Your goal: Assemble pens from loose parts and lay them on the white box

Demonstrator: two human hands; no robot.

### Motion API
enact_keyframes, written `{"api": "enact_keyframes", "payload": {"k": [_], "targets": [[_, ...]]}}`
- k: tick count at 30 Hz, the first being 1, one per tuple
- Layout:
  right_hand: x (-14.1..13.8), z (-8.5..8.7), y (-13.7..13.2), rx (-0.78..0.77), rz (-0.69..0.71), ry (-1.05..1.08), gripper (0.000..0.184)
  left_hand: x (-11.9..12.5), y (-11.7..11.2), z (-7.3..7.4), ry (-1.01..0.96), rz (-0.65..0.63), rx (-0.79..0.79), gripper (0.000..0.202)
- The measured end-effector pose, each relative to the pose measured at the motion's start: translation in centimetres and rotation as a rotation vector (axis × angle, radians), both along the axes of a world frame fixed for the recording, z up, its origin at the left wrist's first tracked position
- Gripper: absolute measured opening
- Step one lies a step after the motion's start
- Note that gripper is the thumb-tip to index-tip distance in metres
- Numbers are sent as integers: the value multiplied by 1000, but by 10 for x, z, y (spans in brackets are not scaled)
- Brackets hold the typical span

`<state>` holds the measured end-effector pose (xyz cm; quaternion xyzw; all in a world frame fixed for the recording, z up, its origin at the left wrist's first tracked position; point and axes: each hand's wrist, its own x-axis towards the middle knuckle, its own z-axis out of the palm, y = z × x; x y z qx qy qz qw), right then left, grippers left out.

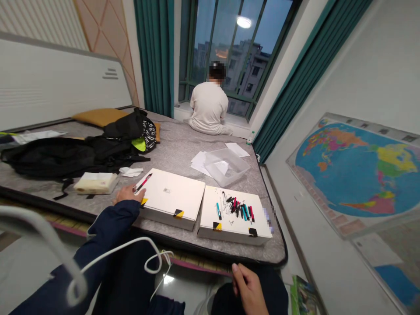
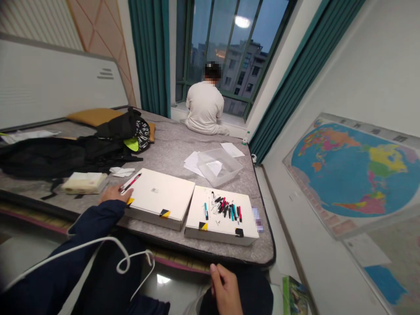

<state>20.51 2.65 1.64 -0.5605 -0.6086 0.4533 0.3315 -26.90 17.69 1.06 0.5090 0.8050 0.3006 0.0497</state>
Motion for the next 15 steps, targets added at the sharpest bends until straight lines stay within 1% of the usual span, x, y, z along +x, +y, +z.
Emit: {"api": "enact_keyframes", "payload": {"k": [2, 3, 4, 5, 6, 8, 9, 11, 12, 13, 15], "targets": [[-6, 3, 2, 16, -1, -2, 50, 5, -3, -2, 8, 76, -8, 63], [-9, 5, 3, 20, -1, 0, 50, 8, -7, -3, 23, 104, 11, 60], [-11, 5, 4, 24, 1, 1, 50, 11, -12, -4, 40, 110, 52, 55], [-13, 5, 5, 29, 4, 0, 49, 15, -19, -5, 66, 99, 130, 46], [-15, 5, 6, 38, 7, -6, 49, 20, -29, -7, 89, 60, 239, 37], [-18, 2, 13, 71, 19, -38, 49, 34, -55, -13, 52, -36, 437, 27], [-18, 0, 19, 94, 28, -65, 49, 43, -70, -18, 7, -31, 490, 24], [-16, -1, 36, 148, 54, -144, 48, 65, -101, -32, -88, 1, 525, 21], [-14, -1, 47, 175, 72, -193, 47, 77, -117, -40, -137, -19, 522, 20], [-11, 1, 60, 206, 85, -249, 46, 88, -131, -48, -191, -106, 518, 20], [-6, 7, 88, 265, 99, -343, 43, 105, -153, -61, -270, -349, 470, 25]]}}
